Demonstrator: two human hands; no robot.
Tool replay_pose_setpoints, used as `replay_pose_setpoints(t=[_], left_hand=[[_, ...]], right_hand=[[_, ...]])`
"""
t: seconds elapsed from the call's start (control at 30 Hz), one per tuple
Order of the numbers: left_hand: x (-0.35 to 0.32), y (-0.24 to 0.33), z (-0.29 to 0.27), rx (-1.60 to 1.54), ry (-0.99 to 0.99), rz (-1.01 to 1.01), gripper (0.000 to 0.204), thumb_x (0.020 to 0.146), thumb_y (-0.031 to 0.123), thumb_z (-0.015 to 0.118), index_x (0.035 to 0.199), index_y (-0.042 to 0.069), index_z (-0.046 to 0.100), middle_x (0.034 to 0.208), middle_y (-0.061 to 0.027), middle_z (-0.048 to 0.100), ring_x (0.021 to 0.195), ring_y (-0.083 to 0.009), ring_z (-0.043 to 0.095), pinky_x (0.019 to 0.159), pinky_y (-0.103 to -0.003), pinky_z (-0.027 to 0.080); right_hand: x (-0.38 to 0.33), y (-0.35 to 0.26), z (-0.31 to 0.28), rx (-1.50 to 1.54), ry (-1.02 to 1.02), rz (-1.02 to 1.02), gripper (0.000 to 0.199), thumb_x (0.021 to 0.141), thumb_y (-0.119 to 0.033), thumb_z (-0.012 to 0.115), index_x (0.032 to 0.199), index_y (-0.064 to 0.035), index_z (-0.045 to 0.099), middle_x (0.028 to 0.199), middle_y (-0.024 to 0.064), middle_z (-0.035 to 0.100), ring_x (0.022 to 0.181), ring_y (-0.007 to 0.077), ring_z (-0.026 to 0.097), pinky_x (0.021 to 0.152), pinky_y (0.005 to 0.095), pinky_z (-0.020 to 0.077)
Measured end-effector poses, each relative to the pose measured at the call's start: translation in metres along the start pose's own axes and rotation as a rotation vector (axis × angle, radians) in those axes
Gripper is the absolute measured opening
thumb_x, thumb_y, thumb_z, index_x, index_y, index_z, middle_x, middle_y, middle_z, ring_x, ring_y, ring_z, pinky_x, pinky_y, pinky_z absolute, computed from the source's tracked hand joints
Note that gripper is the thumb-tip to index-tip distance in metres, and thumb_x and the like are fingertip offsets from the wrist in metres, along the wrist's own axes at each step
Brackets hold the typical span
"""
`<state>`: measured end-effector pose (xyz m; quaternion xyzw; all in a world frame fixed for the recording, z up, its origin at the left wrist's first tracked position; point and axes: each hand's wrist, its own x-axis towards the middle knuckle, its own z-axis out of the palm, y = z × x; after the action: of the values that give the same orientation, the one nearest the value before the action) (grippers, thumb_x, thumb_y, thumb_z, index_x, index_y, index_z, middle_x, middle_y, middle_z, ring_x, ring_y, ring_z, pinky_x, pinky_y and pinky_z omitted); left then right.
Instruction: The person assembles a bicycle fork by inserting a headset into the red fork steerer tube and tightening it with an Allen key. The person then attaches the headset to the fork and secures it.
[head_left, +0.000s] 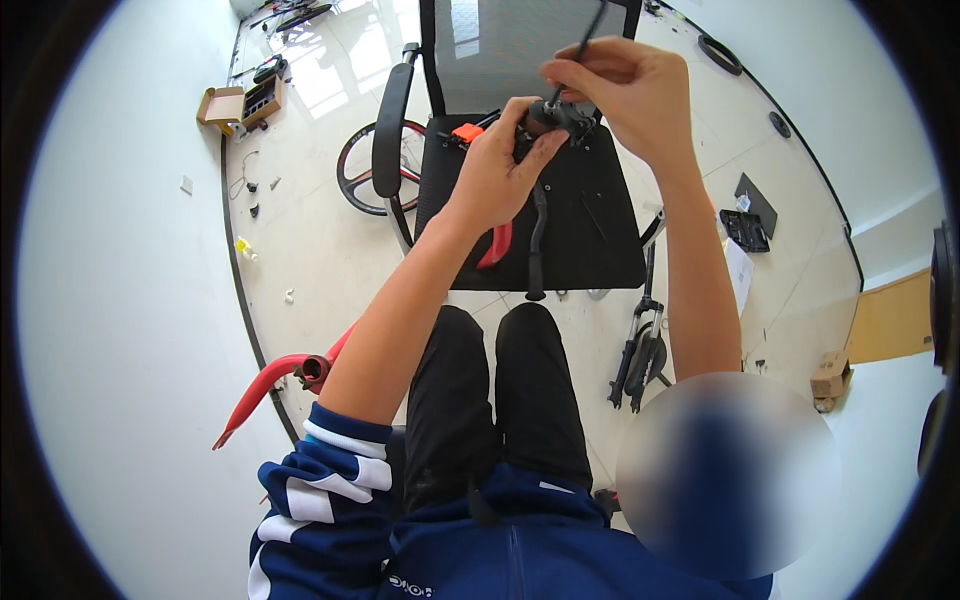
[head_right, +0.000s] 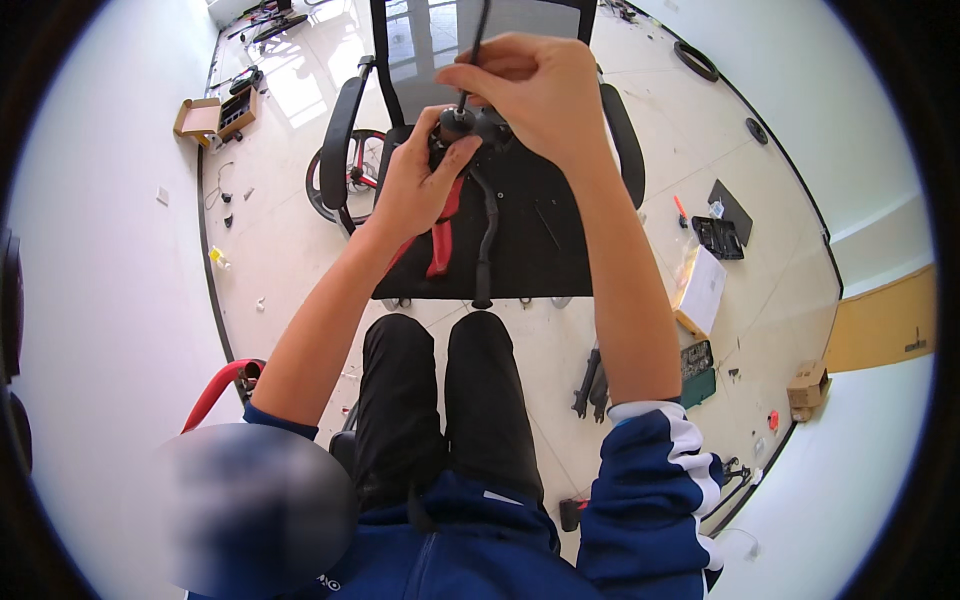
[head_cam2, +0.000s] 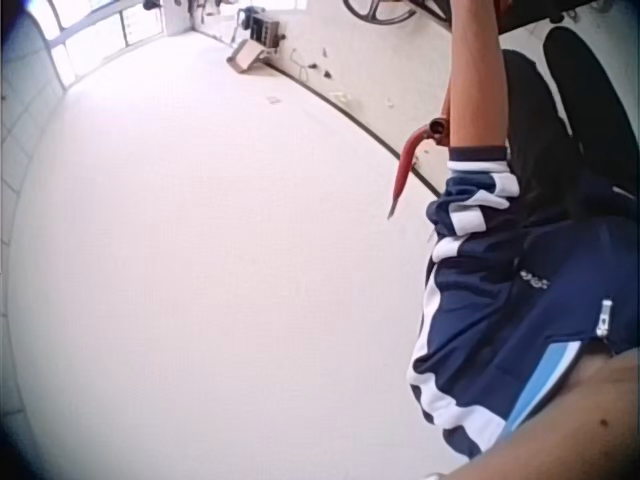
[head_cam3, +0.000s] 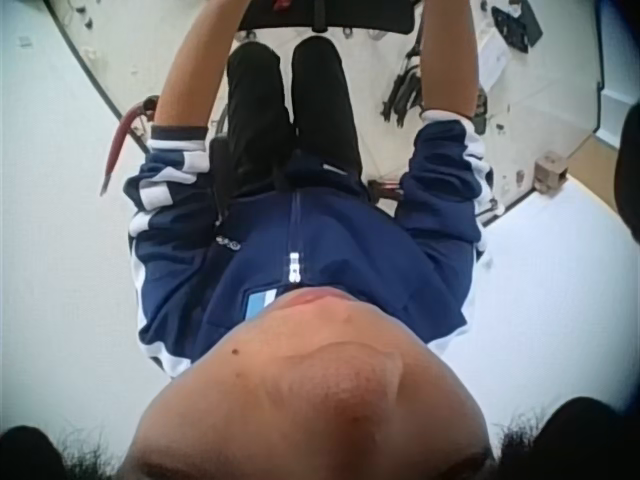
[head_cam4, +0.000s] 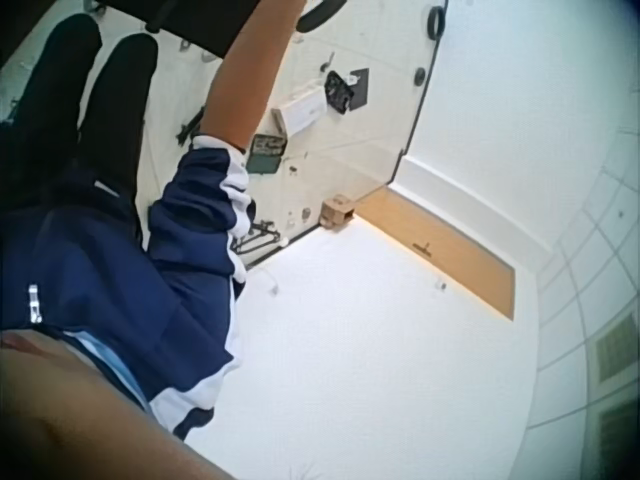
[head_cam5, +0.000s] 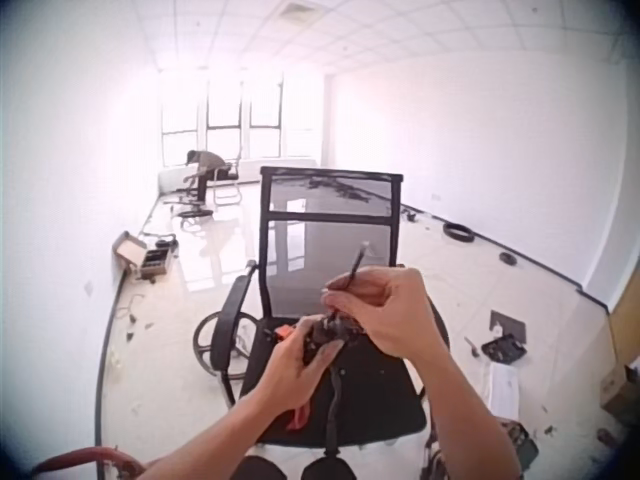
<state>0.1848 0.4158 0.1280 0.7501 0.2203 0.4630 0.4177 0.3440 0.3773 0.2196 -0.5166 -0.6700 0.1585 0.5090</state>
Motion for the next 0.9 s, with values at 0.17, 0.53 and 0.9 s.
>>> replay_pose_setpoints(t=[0.17, 0.53, 0.9], left_hand=[[0.005, -0.013, -0.004, -0.124, -0.015, -0.002, 0.029, 0.097, 0.027, 0.061, 0.109, 0.003, 0.05, 0.081, -0.0028, 0.058, 0.073, -0.0096, 0.05, 0.071, -0.025, 0.043], [0.013, -0.017, -0.012, -0.306, -0.15, -0.128, 0.024, 0.102, 0.021, 0.053, 0.119, 0.004, 0.049, 0.101, -0.0013, 0.057, 0.095, -0.0078, 0.055, 0.091, -0.024, 0.043], [0.008, -0.018, -0.007, -0.318, -0.159, -0.078, 0.023, 0.102, 0.017, 0.053, 0.119, 0.003, 0.048, 0.104, -0.0016, 0.057, 0.096, -0.0076, 0.054, 0.094, -0.025, 0.043]], right_hand=[[0.014, -0.011, 0.009, -0.007, -0.011, 0.05, 0.017, 0.089, -0.007, 0.069, 0.101, 0.0046, 0.067, 0.092, 0.0128, 0.073, 0.085, 0.0168, 0.071, 0.078, 0.0269, 0.0565], [0.018, -0.029, 0.002, -0.102, -0.005, 0.235, 0.021, 0.085, -0.016, 0.076, 0.087, 0.0021, 0.065, 0.079, 0.008, 0.069, 0.07, 0.0087, 0.062, 0.06, 0.0219, 0.0473], [0.008, -0.002, 0.007, -0.18, 0.009, -0.063, 0.024, 0.082, -0.021, 0.078, 0.094, -0.0012, 0.073, 0.084, 0.0085, 0.074, 0.077, 0.0173, 0.073, 0.075, 0.0252, 0.0565]])
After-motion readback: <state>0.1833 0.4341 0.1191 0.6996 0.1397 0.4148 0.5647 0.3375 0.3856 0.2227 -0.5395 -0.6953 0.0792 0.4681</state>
